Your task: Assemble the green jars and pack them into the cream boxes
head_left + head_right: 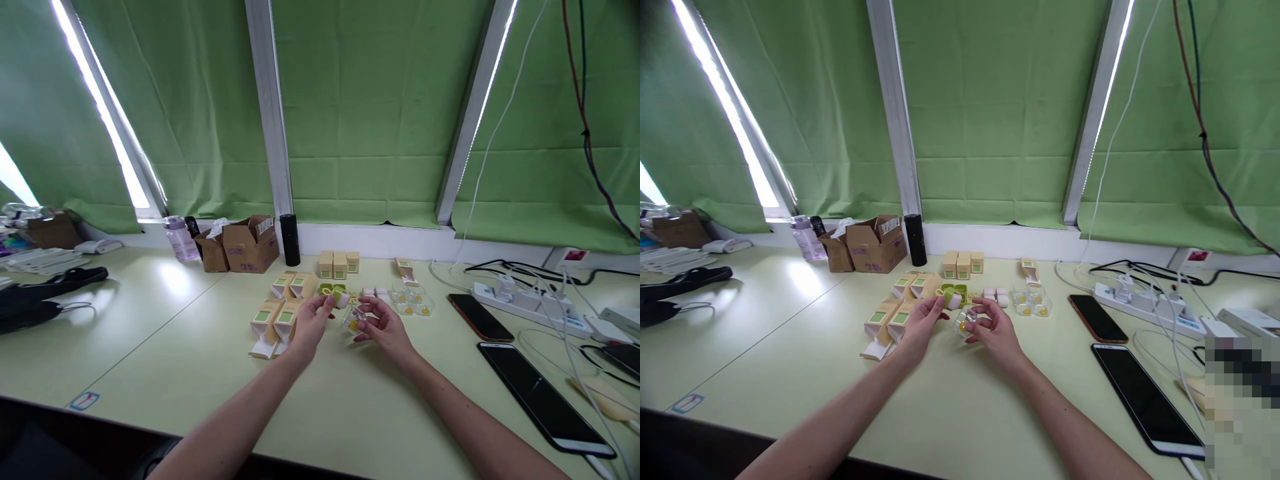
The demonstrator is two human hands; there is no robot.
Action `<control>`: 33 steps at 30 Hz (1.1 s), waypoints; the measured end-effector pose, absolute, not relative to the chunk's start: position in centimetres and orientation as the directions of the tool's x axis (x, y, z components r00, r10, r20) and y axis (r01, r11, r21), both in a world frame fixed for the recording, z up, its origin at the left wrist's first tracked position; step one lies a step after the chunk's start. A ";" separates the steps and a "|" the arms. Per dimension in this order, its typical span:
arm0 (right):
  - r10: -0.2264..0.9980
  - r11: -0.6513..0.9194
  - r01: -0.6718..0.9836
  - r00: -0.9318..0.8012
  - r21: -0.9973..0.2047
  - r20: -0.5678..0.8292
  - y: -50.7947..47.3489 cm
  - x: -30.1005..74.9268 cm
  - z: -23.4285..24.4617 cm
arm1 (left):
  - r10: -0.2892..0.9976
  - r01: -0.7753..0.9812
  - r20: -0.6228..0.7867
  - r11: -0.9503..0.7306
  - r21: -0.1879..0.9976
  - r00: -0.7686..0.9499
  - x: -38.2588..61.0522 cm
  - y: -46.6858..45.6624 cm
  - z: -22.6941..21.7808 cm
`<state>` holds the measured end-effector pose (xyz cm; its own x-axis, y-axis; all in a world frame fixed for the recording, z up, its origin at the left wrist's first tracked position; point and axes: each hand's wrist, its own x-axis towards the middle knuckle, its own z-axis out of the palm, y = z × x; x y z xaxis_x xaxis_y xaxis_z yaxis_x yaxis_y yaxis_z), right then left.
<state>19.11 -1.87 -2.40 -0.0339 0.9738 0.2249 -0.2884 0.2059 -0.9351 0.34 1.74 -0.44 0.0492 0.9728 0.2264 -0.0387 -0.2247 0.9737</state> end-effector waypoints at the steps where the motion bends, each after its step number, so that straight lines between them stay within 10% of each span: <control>1: 0.975 0.201 -0.299 -0.031 -0.933 0.220 -1.8 19.1 -2.4 | 0.973 -0.036 0.223 -0.221 0.975 0.055 0.3 1.7 -0.5; 33: 0.980 0.187 -0.329 0.000 -0.925 0.198 -2.2 19.2 -1.8 | 0.955 0.101 0.243 -0.262 0.960 0.173 0.6 0.8 0.4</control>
<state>19.19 -2.20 -1.84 -0.0003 0.9802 0.1982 -0.3294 0.1871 -0.9255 0.62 0.79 0.43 0.1726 0.9546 0.2427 0.1011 -0.2623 0.9597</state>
